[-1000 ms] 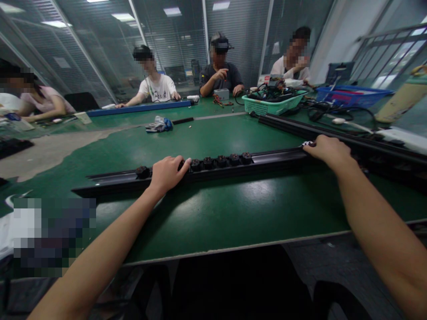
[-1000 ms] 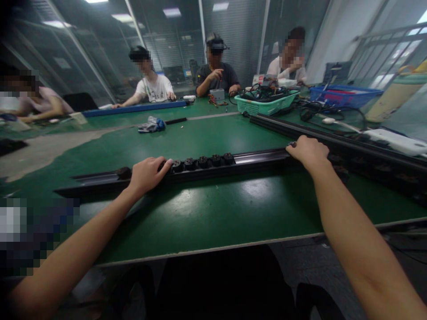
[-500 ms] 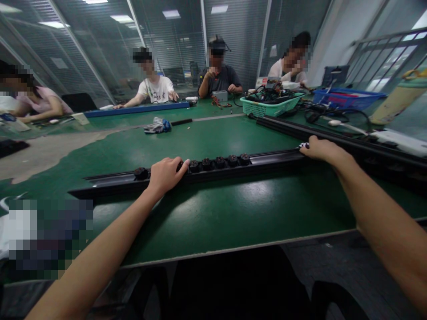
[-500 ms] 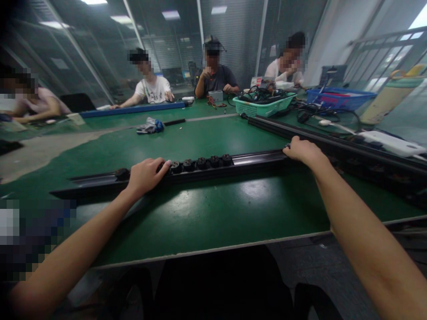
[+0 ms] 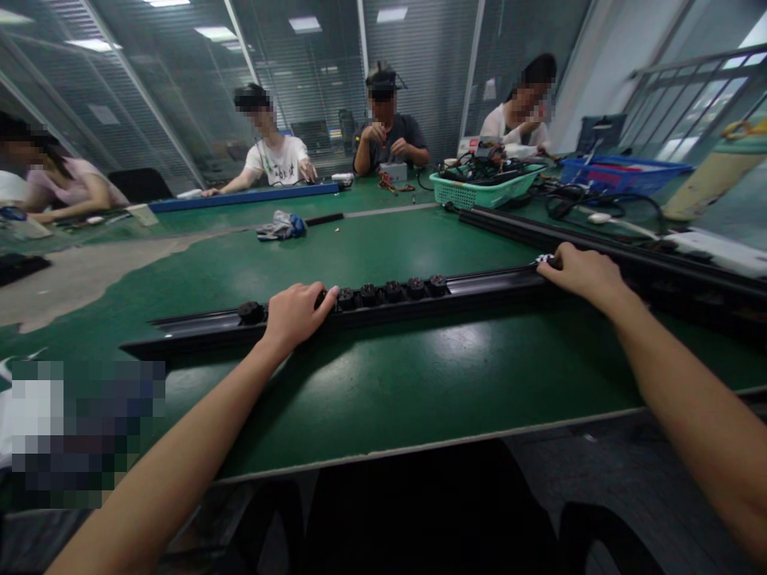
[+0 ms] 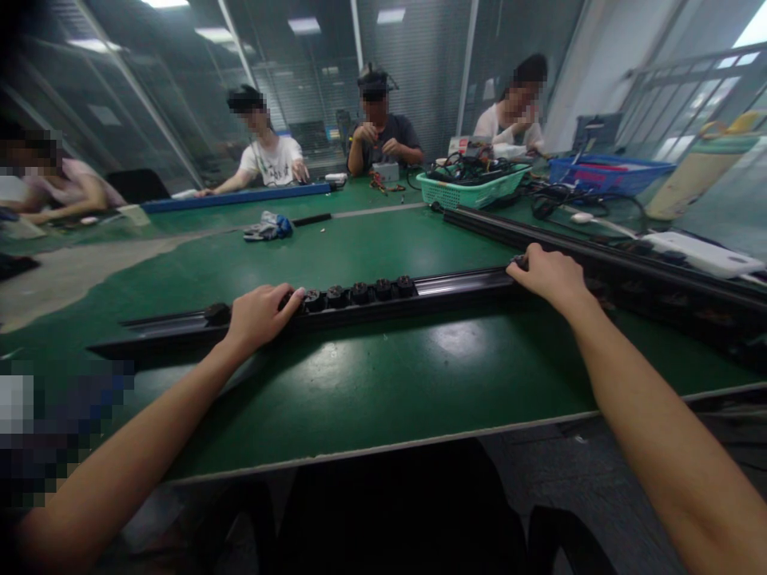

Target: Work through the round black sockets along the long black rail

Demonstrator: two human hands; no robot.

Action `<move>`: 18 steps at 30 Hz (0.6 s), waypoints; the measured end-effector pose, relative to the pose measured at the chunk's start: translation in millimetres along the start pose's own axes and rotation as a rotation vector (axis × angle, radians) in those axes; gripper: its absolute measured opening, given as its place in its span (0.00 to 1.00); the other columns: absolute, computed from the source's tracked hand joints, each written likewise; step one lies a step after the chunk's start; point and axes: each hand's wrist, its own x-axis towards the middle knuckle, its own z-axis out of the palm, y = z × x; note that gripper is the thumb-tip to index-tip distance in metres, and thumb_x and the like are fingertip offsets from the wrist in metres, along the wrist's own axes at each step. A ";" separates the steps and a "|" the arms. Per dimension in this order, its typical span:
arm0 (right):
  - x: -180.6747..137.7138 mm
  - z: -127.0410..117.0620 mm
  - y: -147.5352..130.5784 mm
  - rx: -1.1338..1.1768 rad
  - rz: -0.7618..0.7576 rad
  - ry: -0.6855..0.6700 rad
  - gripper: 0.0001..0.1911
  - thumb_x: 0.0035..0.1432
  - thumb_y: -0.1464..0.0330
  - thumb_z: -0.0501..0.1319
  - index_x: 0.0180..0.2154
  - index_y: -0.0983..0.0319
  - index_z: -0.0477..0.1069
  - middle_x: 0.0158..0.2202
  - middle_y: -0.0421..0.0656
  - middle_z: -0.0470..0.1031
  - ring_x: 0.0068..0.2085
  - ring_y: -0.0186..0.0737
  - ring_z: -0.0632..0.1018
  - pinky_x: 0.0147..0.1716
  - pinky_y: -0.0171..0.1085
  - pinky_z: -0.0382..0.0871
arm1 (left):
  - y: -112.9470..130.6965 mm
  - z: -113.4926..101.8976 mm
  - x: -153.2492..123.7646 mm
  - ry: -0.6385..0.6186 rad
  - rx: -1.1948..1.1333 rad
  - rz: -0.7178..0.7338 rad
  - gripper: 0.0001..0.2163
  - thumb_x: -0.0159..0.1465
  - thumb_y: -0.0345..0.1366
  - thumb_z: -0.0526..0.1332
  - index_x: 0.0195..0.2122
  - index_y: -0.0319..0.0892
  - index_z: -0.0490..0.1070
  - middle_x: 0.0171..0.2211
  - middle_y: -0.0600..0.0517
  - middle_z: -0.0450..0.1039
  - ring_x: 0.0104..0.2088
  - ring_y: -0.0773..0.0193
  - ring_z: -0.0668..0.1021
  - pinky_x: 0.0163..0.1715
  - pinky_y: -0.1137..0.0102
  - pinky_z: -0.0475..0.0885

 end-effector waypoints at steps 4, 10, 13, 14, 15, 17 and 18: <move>-5.0 0.9 1.2 0.022 0.007 0.023 0.33 0.70 0.44 0.45 0.57 0.62 0.68 0.53 0.64 0.78 0.54 0.69 0.80 0.49 0.54 0.72 | 0.0 0.2 0.4 -0.002 -0.010 -0.003 0.31 0.76 0.57 0.40 0.43 0.43 0.79 0.39 0.41 0.81 0.38 0.51 0.80 0.32 0.65 0.63; -5.7 1.0 6.1 0.060 -0.005 0.008 0.33 0.68 0.42 0.49 0.58 0.61 0.68 0.56 0.61 0.78 0.56 0.69 0.79 0.51 0.55 0.73 | 0.3 0.4 0.7 -0.004 0.001 -0.007 0.31 0.77 0.57 0.40 0.44 0.42 0.79 0.40 0.40 0.81 0.39 0.50 0.81 0.33 0.64 0.63; -6.8 1.5 6.5 0.078 0.001 0.018 0.32 0.68 0.44 0.50 0.59 0.60 0.69 0.57 0.60 0.78 0.57 0.68 0.79 0.52 0.54 0.72 | 0.5 0.1 0.9 -0.008 0.010 -0.002 0.31 0.77 0.56 0.40 0.45 0.42 0.79 0.40 0.41 0.81 0.40 0.50 0.81 0.32 0.65 0.61; -7.2 2.0 6.5 0.083 0.005 0.026 0.32 0.68 0.44 0.51 0.59 0.60 0.70 0.57 0.60 0.78 0.57 0.68 0.79 0.51 0.54 0.73 | 0.5 0.1 1.0 -0.009 0.011 -0.001 0.31 0.77 0.56 0.40 0.45 0.42 0.79 0.40 0.41 0.81 0.40 0.50 0.81 0.31 0.65 0.61; -7.6 2.7 6.4 0.089 0.009 0.035 0.33 0.67 0.44 0.52 0.59 0.60 0.70 0.57 0.60 0.79 0.56 0.68 0.79 0.51 0.54 0.73 | 0.6 0.3 1.1 -0.008 0.011 -0.001 0.31 0.77 0.57 0.40 0.44 0.42 0.79 0.40 0.41 0.81 0.40 0.50 0.81 0.31 0.65 0.61; -8.3 4.0 6.4 0.100 0.019 0.055 0.32 0.67 0.44 0.53 0.59 0.60 0.71 0.56 0.60 0.79 0.56 0.68 0.79 0.50 0.54 0.73 | 0.5 0.8 1.3 -0.003 0.008 -0.002 0.31 0.77 0.57 0.40 0.44 0.43 0.79 0.40 0.41 0.82 0.40 0.50 0.81 0.32 0.65 0.61; -8.6 4.6 6.4 0.106 0.023 0.065 0.32 0.67 0.44 0.53 0.59 0.60 0.71 0.55 0.60 0.79 0.56 0.68 0.79 0.50 0.53 0.73 | 0.5 1.1 1.4 0.000 0.006 -0.003 0.31 0.77 0.57 0.40 0.43 0.43 0.79 0.40 0.41 0.82 0.40 0.50 0.81 0.32 0.65 0.62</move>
